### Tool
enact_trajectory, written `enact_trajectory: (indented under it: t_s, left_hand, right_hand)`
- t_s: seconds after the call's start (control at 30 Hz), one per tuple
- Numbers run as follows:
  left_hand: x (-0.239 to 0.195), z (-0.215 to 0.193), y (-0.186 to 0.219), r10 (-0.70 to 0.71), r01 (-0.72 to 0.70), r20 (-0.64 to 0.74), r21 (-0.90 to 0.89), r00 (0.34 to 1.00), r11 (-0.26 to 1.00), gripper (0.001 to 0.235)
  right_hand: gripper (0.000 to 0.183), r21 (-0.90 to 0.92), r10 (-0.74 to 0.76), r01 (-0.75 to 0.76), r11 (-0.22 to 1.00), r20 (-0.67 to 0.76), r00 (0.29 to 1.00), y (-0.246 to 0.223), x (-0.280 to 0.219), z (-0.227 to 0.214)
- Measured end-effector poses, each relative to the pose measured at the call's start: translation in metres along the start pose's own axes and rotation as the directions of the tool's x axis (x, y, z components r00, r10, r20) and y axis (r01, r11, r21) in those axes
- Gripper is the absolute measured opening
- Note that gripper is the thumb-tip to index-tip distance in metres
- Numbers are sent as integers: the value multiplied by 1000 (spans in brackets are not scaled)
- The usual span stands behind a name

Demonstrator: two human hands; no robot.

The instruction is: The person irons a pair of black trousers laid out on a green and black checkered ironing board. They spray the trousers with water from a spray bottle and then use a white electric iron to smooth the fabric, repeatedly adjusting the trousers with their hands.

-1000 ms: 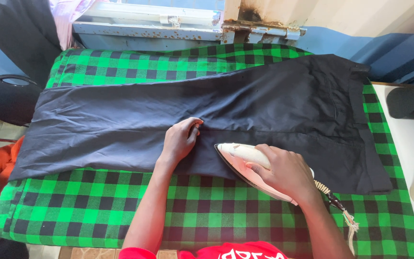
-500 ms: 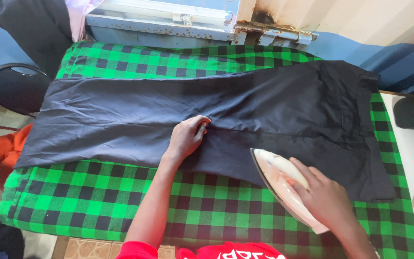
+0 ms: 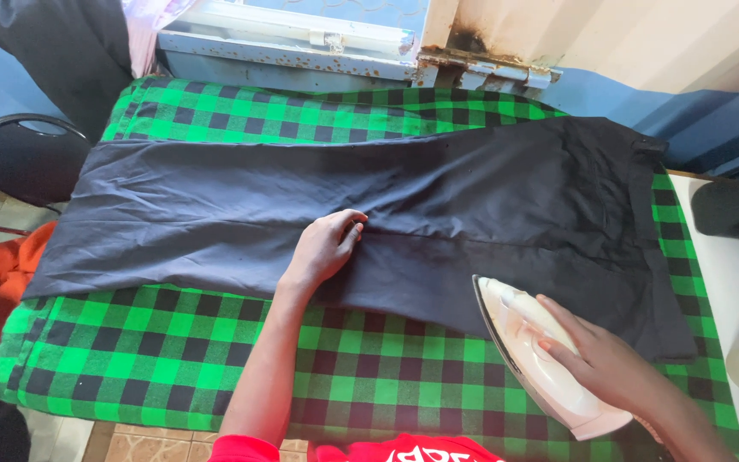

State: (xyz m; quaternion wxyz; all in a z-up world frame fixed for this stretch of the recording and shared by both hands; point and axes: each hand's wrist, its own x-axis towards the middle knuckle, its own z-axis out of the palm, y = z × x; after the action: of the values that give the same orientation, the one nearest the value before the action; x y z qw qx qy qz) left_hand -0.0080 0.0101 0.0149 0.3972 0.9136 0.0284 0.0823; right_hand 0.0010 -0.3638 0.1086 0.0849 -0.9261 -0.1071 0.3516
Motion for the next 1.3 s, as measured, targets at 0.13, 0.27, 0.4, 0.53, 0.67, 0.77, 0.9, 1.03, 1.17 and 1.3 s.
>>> enact_trajectory:
  t_s: [0.13,0.27,0.4,0.53,0.67,0.77,0.9,1.03,1.17,1.3]
  left_hand:
    - [0,3,-2,13,-13,-9,35,1000,999,17]
    - [0,3,0,3,-3,-12,37,1000,999,16]
    - [0,2,-6,-7,7,12,20,1000,1000,17]
    - [-2,-9,-4,-53,56,53,-58,997,997,20]
    - [-8,-23,-16,-128,132,56,-78,990,988,21]
    - [-9,-30,-32,-196,199,32,-106,980,974,21]
    - [-8,-35,-40,-257,258,25,-133,966,957,21]
    - [-7,-39,-37,-301,302,34,-133,953,944,21]
    - [-6,-40,-38,-302,303,23,-137,953,943,22]
    - [-6,-42,-35,-318,314,26,-237,948,919,22]
  right_hand:
    - [61,-68,-140,137,988,-36,989,-6,8,-1]
    - [58,-64,-237,232,971,-108,965,-16,15,1]
    - [56,-168,-408,394,904,-58,911,-41,10,-9]
    - [54,-308,-545,521,796,10,839,-74,12,-13]
    - [58,-459,-563,483,745,-45,826,-93,33,11]
    - [57,-447,-598,509,735,-75,798,-109,41,21]
    - [60,-469,-681,561,682,-127,722,-127,49,37]
    - [55,-484,-722,563,670,-248,647,-148,48,48]
    - [49,-518,-724,530,671,-305,619,-159,51,48]
    - [47,-473,-708,542,694,-312,633,-160,49,41]
